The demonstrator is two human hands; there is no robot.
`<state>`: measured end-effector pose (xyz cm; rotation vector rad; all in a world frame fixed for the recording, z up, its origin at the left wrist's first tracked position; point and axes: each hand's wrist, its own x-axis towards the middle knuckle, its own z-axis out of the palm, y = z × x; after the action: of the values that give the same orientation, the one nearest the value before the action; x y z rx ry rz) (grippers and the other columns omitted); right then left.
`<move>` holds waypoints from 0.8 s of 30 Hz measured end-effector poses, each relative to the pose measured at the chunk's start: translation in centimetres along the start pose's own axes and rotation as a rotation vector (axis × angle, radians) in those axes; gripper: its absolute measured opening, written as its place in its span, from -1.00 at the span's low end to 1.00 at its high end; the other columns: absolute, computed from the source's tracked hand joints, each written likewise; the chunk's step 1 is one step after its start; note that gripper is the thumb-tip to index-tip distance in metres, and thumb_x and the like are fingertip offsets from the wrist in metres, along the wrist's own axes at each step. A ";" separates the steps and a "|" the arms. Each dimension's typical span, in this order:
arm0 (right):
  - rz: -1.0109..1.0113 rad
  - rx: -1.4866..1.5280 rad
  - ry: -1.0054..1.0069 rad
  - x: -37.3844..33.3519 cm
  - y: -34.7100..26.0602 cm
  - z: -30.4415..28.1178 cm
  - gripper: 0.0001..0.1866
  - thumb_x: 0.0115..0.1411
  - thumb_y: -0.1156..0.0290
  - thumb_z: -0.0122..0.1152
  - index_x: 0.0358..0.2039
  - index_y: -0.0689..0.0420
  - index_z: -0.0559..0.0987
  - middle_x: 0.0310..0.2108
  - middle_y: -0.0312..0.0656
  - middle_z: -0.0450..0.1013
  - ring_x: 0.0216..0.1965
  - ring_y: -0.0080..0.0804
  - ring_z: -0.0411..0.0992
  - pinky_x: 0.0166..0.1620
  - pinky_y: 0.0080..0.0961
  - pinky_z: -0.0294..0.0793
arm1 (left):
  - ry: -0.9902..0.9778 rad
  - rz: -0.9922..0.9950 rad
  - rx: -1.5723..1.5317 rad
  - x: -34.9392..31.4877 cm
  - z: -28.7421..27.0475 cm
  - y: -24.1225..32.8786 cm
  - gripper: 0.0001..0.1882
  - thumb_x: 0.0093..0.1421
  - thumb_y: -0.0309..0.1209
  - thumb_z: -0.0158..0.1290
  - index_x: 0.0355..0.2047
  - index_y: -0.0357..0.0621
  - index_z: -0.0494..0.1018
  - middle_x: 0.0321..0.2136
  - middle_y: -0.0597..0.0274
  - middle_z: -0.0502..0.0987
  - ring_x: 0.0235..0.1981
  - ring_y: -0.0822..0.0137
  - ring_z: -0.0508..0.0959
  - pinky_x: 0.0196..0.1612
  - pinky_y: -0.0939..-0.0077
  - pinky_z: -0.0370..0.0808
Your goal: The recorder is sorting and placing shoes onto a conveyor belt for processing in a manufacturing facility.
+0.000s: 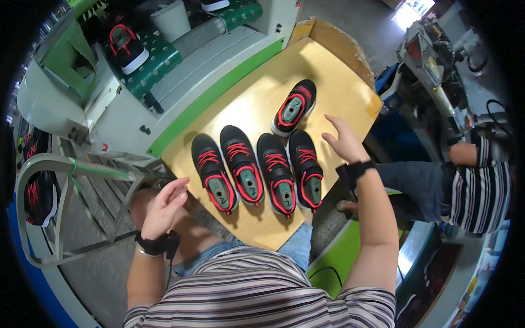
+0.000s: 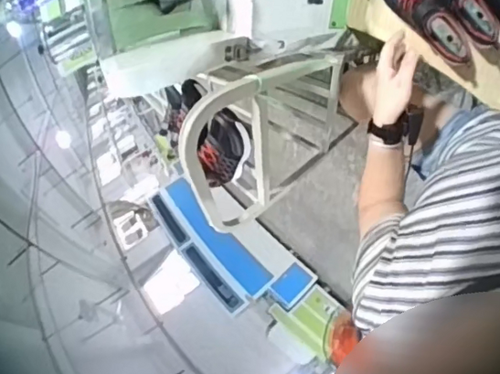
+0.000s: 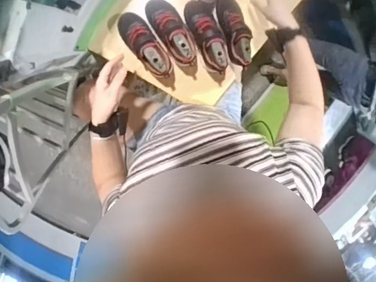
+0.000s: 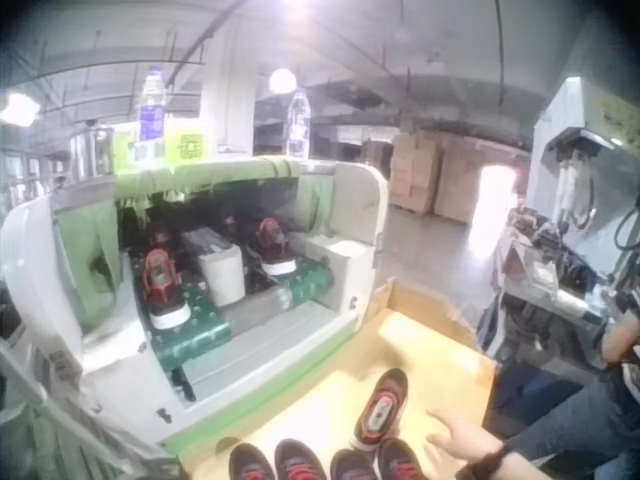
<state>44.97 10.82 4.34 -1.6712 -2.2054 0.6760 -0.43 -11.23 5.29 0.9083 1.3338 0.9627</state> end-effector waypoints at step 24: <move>-0.229 0.441 0.109 -10.2 -16.7 15.3 -0.12 0.15 0.55 0.26 0.42 0.26 0.04 0.40 0.17 0.00 0.44 0.09 0.00 0.43 -0.19 0.05 | 0.257 0.221 -0.427 3.9 7.0 -0.4 -0.08 -0.02 -0.67 0.07 0.40 -0.24 0.03 0.14 0.06 0.37 0.07 0.25 0.48 0.17 0.35 0.44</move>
<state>26.58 -5.45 0.67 -1.1882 -1.9507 0.9043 6.60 -7.64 3.83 0.6233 1.1849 1.5097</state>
